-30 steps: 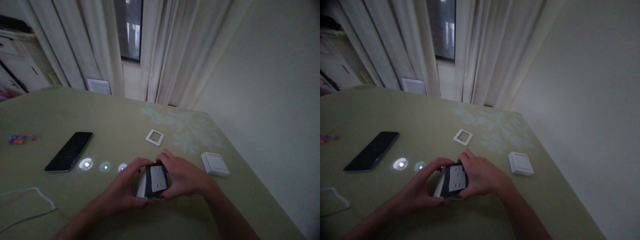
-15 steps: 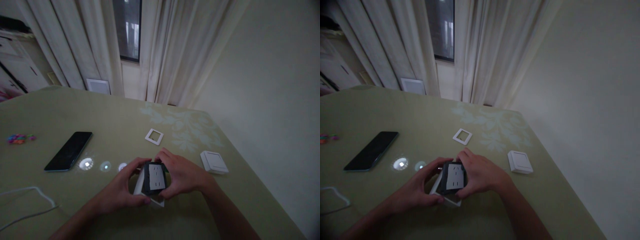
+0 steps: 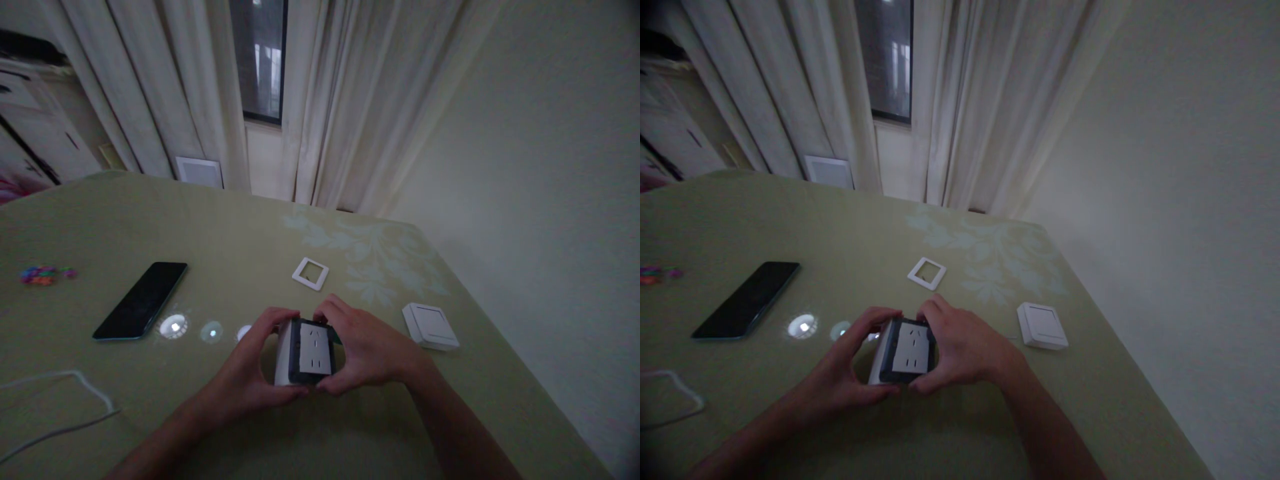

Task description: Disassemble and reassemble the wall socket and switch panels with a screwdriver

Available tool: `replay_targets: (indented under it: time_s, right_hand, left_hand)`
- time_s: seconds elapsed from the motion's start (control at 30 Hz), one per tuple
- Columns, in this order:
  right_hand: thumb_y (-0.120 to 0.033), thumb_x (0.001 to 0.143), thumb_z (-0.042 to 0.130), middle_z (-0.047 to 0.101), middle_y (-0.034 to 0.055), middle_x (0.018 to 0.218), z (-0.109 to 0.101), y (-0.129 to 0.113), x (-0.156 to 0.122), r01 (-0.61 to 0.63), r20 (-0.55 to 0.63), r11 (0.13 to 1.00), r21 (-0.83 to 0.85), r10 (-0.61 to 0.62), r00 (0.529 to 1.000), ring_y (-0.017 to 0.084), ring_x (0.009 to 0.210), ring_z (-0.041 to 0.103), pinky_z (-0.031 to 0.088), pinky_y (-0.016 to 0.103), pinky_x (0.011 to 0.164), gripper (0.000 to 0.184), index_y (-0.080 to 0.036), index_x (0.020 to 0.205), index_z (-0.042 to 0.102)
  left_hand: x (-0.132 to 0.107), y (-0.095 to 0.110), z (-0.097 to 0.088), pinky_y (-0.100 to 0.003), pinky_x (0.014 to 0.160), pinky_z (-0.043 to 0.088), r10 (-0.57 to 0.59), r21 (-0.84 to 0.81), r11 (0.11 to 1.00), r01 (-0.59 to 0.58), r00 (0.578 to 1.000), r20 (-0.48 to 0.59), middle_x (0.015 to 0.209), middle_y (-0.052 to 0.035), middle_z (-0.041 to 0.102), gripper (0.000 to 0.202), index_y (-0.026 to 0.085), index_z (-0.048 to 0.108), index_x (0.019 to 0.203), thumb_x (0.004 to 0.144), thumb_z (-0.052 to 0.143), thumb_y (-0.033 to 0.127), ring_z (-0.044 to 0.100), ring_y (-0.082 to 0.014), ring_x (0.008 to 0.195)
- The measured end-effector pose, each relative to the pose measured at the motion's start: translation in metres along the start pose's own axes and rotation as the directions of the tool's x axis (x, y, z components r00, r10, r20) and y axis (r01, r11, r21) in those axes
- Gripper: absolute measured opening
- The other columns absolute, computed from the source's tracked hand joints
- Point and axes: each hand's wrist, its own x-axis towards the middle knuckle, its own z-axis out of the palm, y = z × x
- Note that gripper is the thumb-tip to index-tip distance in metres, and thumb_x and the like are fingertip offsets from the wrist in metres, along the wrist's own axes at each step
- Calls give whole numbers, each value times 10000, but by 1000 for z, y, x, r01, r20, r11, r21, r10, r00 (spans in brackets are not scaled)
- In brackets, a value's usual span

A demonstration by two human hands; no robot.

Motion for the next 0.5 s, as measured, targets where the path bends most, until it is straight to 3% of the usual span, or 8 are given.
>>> replay_targets:
  time_s: [0.23,0.5]
  right_hand:
    - [-372,640,1007,616,89,1277,0,4,0,44,-3,997,58,-44,999,287,1099,647,523,403,909,787,-212,1266,557]
    - [-419,646,987,626,98,1266,1,1,-1,47,-17,999,3,-47,999,297,1077,658,519,402,871,782,-201,1262,559]
  left_hand:
    - [-1,0,2,-553,1134,532,28,2,1000,-28,999,-19,1458,-99,627,862,332,509,1495,756,954,335,635,-374,1332]
    - [-4,-5,6,-550,1150,527,68,60,996,-64,995,-72,1481,-96,604,877,360,487,1524,774,939,309,621,-370,1357]
